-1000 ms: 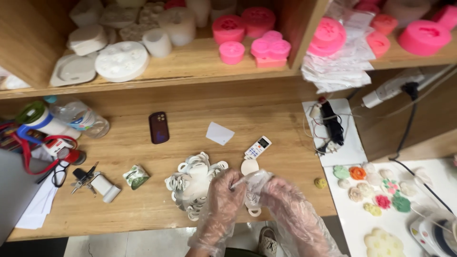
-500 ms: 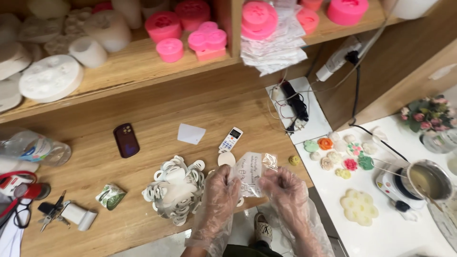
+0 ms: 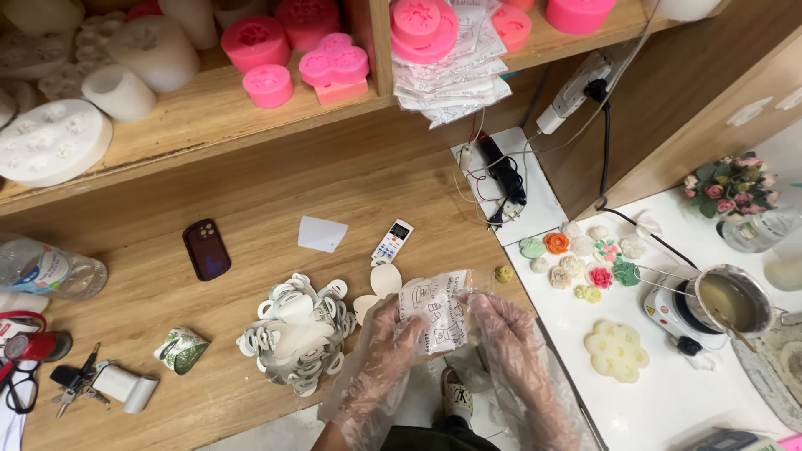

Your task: Packaging decorative candles into cards and boxes and organizing them on shelves.

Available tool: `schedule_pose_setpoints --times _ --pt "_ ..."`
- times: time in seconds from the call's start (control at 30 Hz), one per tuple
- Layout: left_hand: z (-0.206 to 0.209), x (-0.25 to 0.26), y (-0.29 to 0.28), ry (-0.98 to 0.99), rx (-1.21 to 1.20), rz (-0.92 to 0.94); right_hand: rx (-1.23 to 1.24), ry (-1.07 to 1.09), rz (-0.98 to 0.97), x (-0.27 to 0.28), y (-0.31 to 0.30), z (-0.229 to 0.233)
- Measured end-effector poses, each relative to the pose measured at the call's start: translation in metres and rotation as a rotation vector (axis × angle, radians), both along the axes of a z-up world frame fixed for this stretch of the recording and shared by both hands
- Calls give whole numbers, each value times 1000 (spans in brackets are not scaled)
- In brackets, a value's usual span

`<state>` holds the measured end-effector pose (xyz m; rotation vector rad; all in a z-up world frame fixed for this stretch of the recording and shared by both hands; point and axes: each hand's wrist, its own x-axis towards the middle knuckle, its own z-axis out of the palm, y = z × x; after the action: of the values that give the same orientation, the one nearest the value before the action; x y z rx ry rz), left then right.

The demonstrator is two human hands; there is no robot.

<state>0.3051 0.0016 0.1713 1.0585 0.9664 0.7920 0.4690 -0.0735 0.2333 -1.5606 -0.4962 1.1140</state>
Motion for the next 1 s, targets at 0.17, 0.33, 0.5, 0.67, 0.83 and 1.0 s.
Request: schedule_pose_setpoints --times 0.17,0.33,0.5,0.67,0.83,1.0 --pt "-38 -15 0 -186 237 -96 1 6 204 9 -4 -15" --pt "26 -13 8 -29 77 -263 59 219 169 13 -7 -33" --pt "45 -19 11 239 -273 -125 -37 368 -7 25 -16 -45" --pt "46 -27 -1 182 -238 -98 94 282 208 22 -14 9" --pt "-37 -32 -10 30 -292 -106 -24 196 419 26 -20 -2" --pt "-30 -21 -5 -122 -328 -95 5 372 395 32 -15 -14"
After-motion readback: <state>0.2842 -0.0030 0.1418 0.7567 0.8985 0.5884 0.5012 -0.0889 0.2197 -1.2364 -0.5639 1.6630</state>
